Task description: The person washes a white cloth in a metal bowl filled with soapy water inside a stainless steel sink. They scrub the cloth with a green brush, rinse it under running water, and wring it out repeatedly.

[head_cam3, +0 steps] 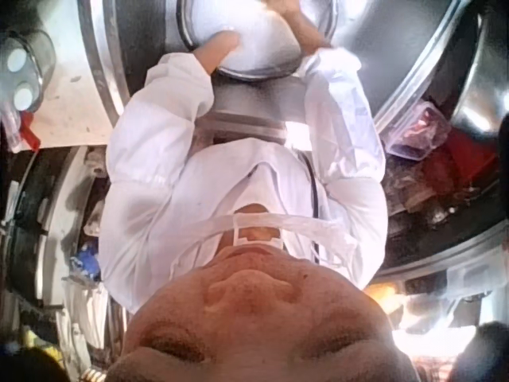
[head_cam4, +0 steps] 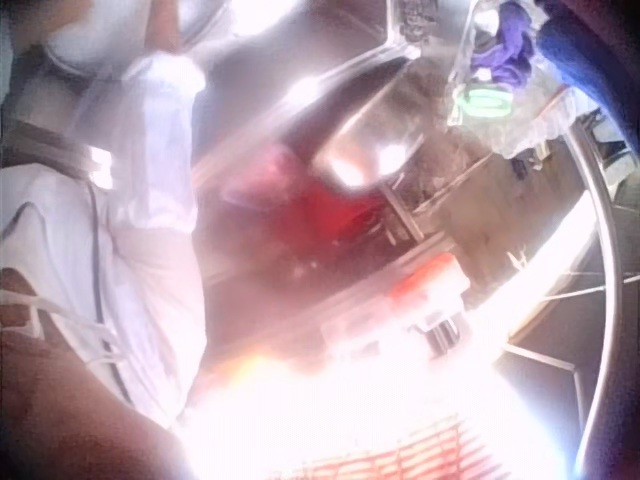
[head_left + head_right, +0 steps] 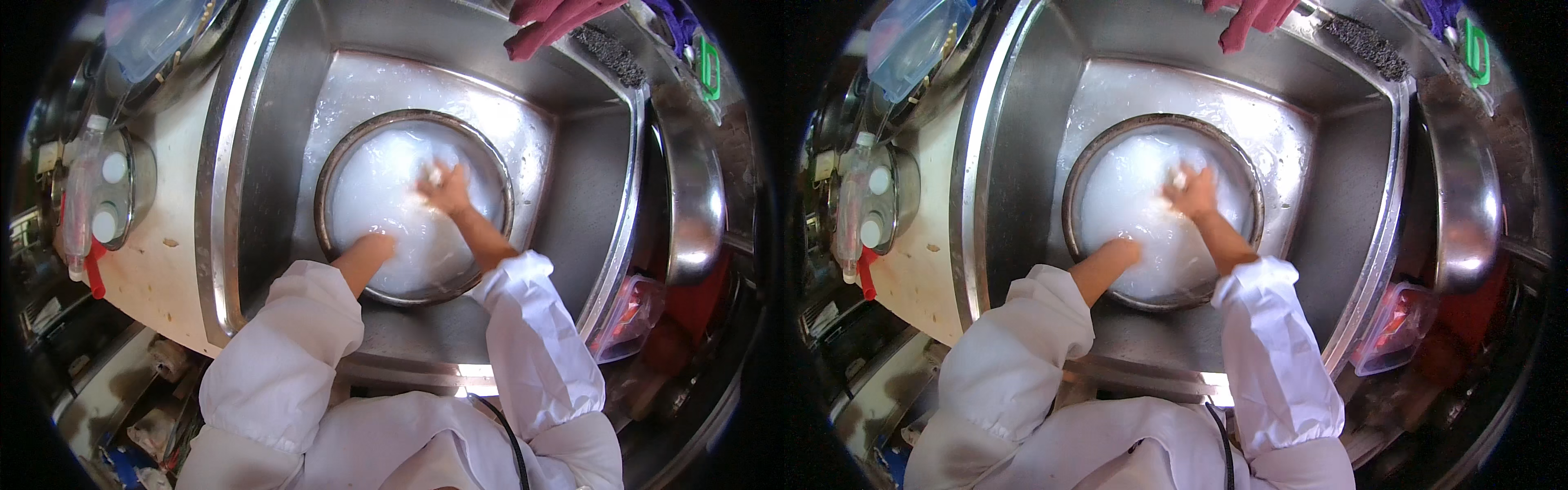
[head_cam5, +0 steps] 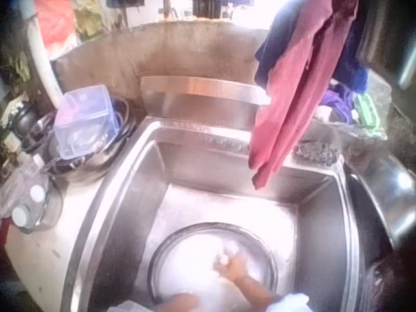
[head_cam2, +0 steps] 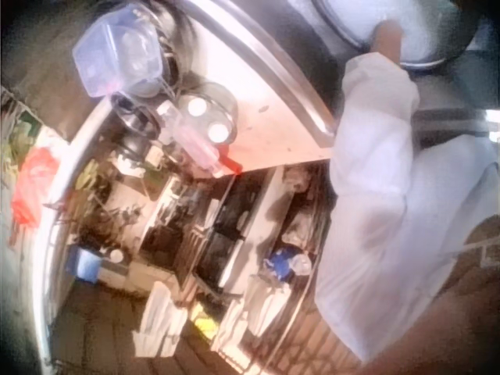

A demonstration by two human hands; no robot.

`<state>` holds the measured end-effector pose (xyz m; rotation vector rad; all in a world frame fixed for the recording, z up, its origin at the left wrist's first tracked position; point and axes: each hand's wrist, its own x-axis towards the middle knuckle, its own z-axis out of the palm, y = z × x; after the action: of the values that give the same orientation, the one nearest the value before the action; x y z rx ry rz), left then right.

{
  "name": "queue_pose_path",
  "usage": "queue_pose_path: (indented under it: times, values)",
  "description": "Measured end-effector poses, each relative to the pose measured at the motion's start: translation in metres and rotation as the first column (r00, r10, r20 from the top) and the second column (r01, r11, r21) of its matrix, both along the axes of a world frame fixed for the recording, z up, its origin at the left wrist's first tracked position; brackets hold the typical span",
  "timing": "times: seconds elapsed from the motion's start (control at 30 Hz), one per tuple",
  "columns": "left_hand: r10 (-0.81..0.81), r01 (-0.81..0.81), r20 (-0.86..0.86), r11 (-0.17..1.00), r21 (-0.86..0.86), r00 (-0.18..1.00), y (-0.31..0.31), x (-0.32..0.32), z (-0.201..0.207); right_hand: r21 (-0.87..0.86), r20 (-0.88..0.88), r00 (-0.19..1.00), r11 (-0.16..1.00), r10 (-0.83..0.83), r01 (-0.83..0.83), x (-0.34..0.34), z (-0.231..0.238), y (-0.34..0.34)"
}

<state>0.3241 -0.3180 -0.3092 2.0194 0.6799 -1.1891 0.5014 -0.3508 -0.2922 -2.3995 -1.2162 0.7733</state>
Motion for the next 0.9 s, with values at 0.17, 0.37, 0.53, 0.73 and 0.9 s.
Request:
queue_pose_path:
  times: [0.17, 0.37, 0.53, 0.73, 0.9]
  values:
    - [0.005, -0.007, 0.106, 1.000, 0.022, 0.994, -0.010, -0.008, -0.049, 0.415, -0.031, 0.995, 0.907, 0.098, -0.077, -0.079, 0.013, -0.049]
    - [0.371, -0.353, 0.315, 0.929, -0.114, 0.873, -0.022, -0.022, -0.081, 0.123, 0.052, 0.999, 0.992, -0.010, 0.003, -0.105, -0.009, -0.038]
    - [-0.001, 0.002, -0.042, 1.000, 0.025, 0.999, -0.003, 0.002, -0.027, -0.192, -0.100, 0.992, 0.976, 0.081, -0.099, -0.077, -0.033, 0.005]
    - [0.085, -0.082, 0.082, 0.996, -0.032, 0.993, 0.012, 0.010, 0.017, -0.229, 0.101, 0.920, 0.908, 0.380, -0.350, -0.043, -0.052, 0.018]
    - [0.845, -0.698, -0.071, 0.387, -0.603, 0.530, 0.047, -0.025, 0.006, -0.121, -0.924, 0.160, 0.663, -0.347, 0.739, -0.026, 0.043, -0.002]
